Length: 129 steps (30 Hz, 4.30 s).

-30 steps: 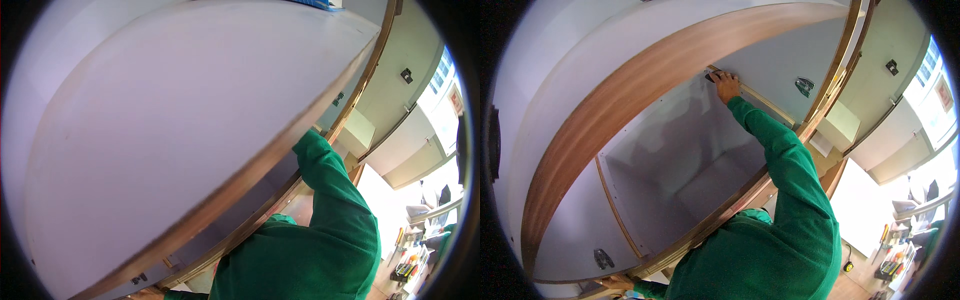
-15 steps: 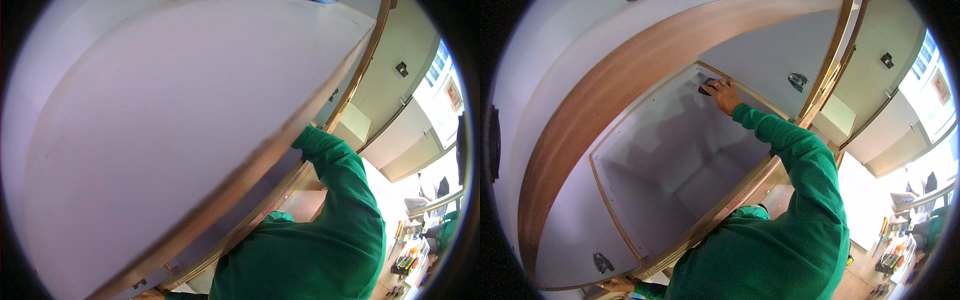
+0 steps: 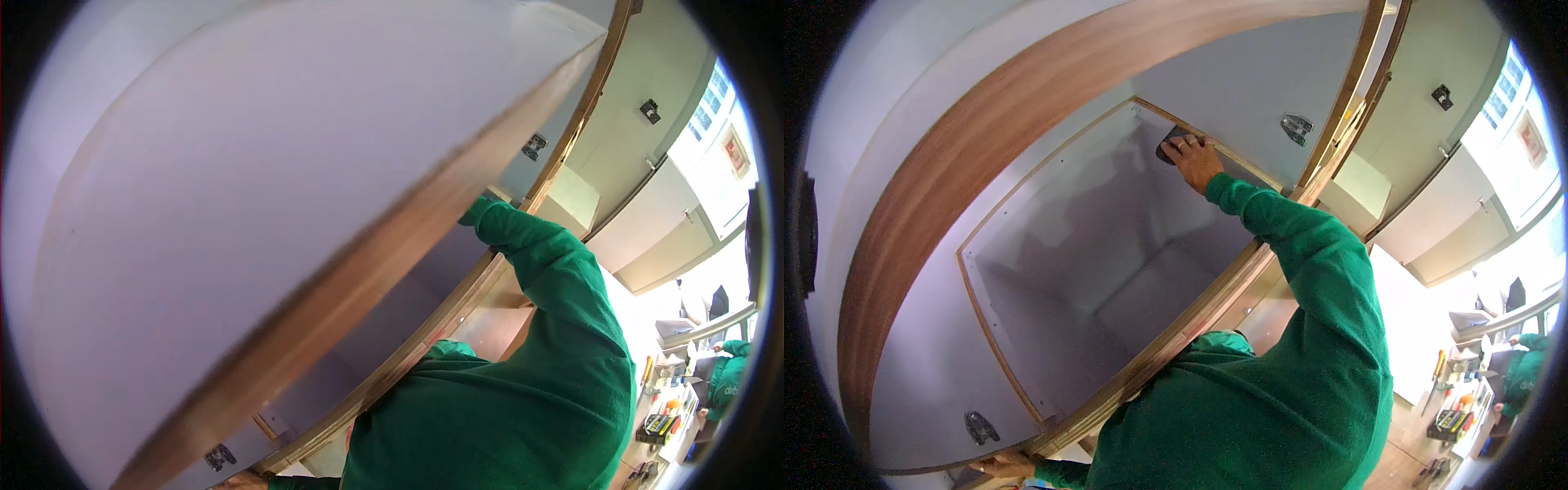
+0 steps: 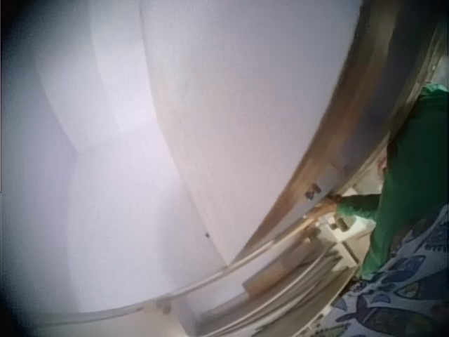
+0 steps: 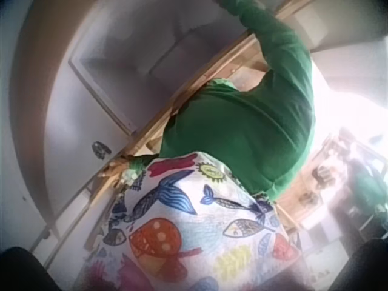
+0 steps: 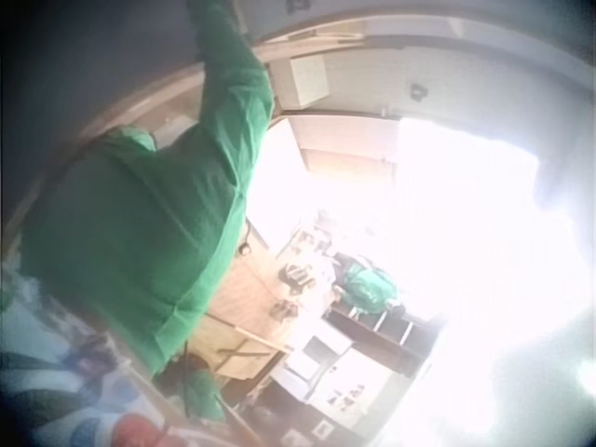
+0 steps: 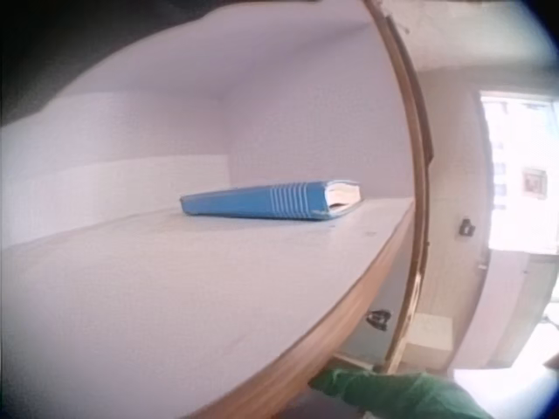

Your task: The person applies a liquid sealant from a bottle to the interior joints of a wooden cabinet using a small block and then applies white edge banding to the side of a wooden board using scissors.

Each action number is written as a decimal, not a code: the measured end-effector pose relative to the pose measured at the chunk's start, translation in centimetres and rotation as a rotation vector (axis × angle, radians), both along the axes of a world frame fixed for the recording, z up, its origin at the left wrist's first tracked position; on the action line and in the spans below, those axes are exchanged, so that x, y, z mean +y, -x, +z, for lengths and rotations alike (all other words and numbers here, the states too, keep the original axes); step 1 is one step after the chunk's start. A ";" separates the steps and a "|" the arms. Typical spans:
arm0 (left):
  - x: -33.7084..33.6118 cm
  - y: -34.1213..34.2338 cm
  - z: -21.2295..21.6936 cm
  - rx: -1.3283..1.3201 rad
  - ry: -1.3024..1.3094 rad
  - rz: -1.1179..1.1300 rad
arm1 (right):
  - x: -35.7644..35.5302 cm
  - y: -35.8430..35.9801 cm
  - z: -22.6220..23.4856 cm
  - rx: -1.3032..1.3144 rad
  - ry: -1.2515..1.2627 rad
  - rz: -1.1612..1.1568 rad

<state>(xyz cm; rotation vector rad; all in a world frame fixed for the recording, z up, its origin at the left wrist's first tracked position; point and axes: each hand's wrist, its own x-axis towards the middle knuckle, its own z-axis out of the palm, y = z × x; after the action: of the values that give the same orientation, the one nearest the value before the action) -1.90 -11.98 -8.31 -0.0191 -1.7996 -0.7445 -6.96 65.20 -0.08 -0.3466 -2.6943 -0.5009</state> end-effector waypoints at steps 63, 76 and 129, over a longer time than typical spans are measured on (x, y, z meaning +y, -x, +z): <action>39.2 -9.0 20.5 -0.335 0.624 -0.476 | -5.3 -15.2 3.0 0.470 2.697 0.565; 52.0 -6.1 24.5 -0.459 1.143 -0.602 | -2.3 -18.2 1.5 0.531 2.649 0.523; 54.4 -3.2 26.4 -0.620 1.223 -0.543 | -3.0 -14.1 2.2 0.515 2.772 0.634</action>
<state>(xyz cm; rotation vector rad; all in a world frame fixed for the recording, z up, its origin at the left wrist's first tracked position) 1.25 42.43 18.07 -1.2272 -2.6308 0.1483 7.09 62.17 2.08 -0.0523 -0.8307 2.7904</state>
